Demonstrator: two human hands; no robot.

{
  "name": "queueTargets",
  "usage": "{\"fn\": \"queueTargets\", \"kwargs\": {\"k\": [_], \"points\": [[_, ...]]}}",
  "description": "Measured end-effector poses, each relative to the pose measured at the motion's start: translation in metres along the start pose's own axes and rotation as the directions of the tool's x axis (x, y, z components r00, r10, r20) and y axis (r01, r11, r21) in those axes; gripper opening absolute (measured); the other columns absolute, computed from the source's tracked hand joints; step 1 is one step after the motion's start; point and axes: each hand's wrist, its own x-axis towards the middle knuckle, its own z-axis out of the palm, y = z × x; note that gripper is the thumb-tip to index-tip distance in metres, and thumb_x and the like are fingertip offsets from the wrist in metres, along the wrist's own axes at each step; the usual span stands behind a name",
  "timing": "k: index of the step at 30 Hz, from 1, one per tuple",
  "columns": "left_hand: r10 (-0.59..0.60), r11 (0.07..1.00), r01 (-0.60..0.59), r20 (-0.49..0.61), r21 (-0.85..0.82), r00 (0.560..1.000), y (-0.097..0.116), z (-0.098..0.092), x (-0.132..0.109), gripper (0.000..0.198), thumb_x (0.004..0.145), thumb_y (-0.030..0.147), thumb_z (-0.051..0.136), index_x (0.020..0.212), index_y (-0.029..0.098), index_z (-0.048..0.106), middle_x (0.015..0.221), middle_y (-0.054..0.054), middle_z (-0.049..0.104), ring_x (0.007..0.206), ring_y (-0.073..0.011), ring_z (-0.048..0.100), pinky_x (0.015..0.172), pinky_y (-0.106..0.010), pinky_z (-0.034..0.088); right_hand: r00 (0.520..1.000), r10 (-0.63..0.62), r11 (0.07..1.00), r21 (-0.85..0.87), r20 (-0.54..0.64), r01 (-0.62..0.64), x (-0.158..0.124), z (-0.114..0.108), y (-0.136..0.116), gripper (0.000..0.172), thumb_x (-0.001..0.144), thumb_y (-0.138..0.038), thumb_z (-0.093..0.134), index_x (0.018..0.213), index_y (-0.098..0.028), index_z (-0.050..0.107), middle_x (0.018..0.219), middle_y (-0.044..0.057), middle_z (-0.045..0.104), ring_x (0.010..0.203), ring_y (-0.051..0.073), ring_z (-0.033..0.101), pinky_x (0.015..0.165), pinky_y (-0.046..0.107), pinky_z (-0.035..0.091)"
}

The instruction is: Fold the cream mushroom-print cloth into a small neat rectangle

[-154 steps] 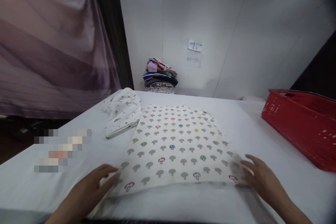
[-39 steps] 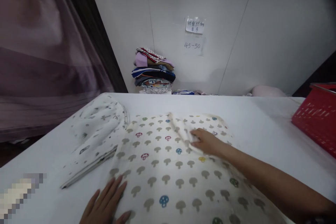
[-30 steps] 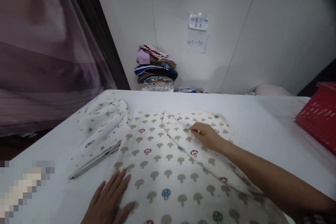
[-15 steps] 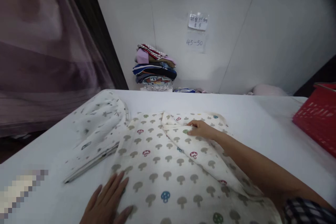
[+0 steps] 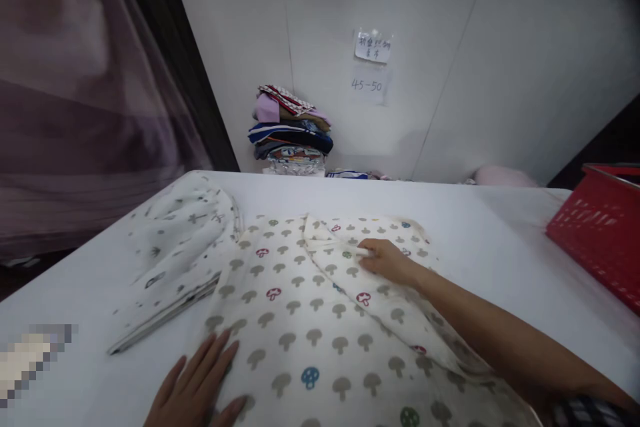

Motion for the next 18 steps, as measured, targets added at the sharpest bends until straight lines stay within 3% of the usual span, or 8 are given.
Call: {"fn": "queueTargets", "kwargs": {"k": [3, 6, 8, 10, 12, 15, 18], "points": [[-0.014, 1.000, 0.014, 0.039, -0.001, 0.999, 0.004, -0.009, 0.002, 0.074, 0.080, 0.060, 0.045, 0.143, 0.033, 0.017, 0.147, 0.000, 0.029, 0.133, -0.0242, 0.032, 0.107, -0.046, 0.029, 0.954, -0.269, 0.909, -0.291, 0.131, 0.297, -0.025, 0.023, -0.023, 0.023, 0.081, -0.017, 0.047, 0.095, -0.021, 0.065, 0.097, 0.006, 0.065, 0.088, 0.020, 0.058, 0.078, 0.032, 0.044], [-0.034, 0.999, 0.036, 0.062, -0.029, 0.997, 0.007, -0.013, 0.002, 0.073, 0.080, 0.060, 0.045, 0.143, 0.033, 0.018, 0.147, 0.000, 0.029, 0.133, -0.0247, 0.031, 0.108, -0.047, 0.028, 0.887, -0.369, 0.852, -0.281, 0.277, 0.442, -0.037, 0.035, -0.031, 0.026, 0.086, -0.018, 0.042, 0.099, -0.020, 0.065, 0.096, 0.007, 0.065, 0.089, 0.019, 0.059, 0.078, 0.031, 0.044], [-0.040, 0.998, 0.043, 0.083, -0.034, 0.996, 0.008, -0.014, 0.002, 0.072, 0.081, 0.059, 0.045, 0.142, 0.032, 0.018, 0.147, 0.000, 0.028, 0.134, -0.0248, 0.030, 0.109, -0.047, 0.027, 0.912, -0.343, 0.910, -0.160, 0.226, 0.382, -0.029, 0.031, -0.026, 0.025, 0.086, -0.022, 0.044, 0.098, -0.021, 0.066, 0.095, 0.006, 0.066, 0.087, 0.018, 0.060, 0.077, 0.030, 0.045], [-0.038, 0.999, 0.040, 0.097, -0.021, 0.995, 0.008, -0.014, 0.001, 0.072, 0.082, 0.059, 0.044, 0.143, 0.032, 0.017, 0.148, -0.001, 0.027, 0.134, -0.0243, 0.029, 0.109, -0.047, 0.026, 0.971, -0.217, 0.976, 0.003, 0.097, 0.218, -0.010, 0.019, -0.015, 0.020, 0.084, -0.027, 0.050, 0.093, -0.021, 0.066, 0.097, 0.005, 0.067, 0.085, 0.018, 0.061, 0.077, 0.031, 0.046], [-0.032, 0.999, 0.033, 0.087, -0.006, 0.996, 0.007, -0.013, 0.001, 0.072, 0.082, 0.059, 0.043, 0.143, 0.032, 0.016, 0.148, -0.001, 0.027, 0.134, -0.0239, 0.029, 0.108, -0.047, 0.028, 0.998, -0.069, 0.986, 0.150, 0.004, 0.067, 0.013, 0.006, -0.001, 0.016, 0.077, -0.031, 0.058, 0.085, -0.020, 0.066, 0.109, 0.007, 0.064, 0.093, 0.020, 0.060, 0.082, 0.033, 0.046], [-0.018, 1.000, 0.018, 0.050, -0.007, 0.999, 0.007, -0.014, 0.002, 0.074, 0.081, 0.059, 0.045, 0.143, 0.032, 0.016, 0.146, -0.001, 0.030, 0.133, -0.0239, 0.032, 0.106, -0.047, 0.032, 0.993, -0.004, 0.937, 0.346, 0.119, -0.038, 0.041, -0.008, 0.019, 0.016, 0.068, -0.034, 0.067, 0.077, -0.020, 0.067, 0.123, 0.006, 0.057, 0.109, 0.024, 0.054, 0.089, 0.035, 0.043], [-0.016, 0.999, 0.017, 0.023, -0.029, 1.000, 0.008, -0.018, 0.004, 0.074, 0.080, 0.060, 0.047, 0.142, 0.033, 0.018, 0.145, 0.000, 0.032, 0.131, -0.0247, 0.035, 0.105, -0.047, 0.034, 0.961, -0.017, 0.867, 0.482, 0.277, -0.124, 0.051, -0.010, 0.029, 0.020, 0.062, -0.031, 0.070, 0.079, -0.021, 0.068, 0.102, 0.003, 0.066, 0.096, 0.021, 0.058, 0.086, 0.034, 0.045]]}}
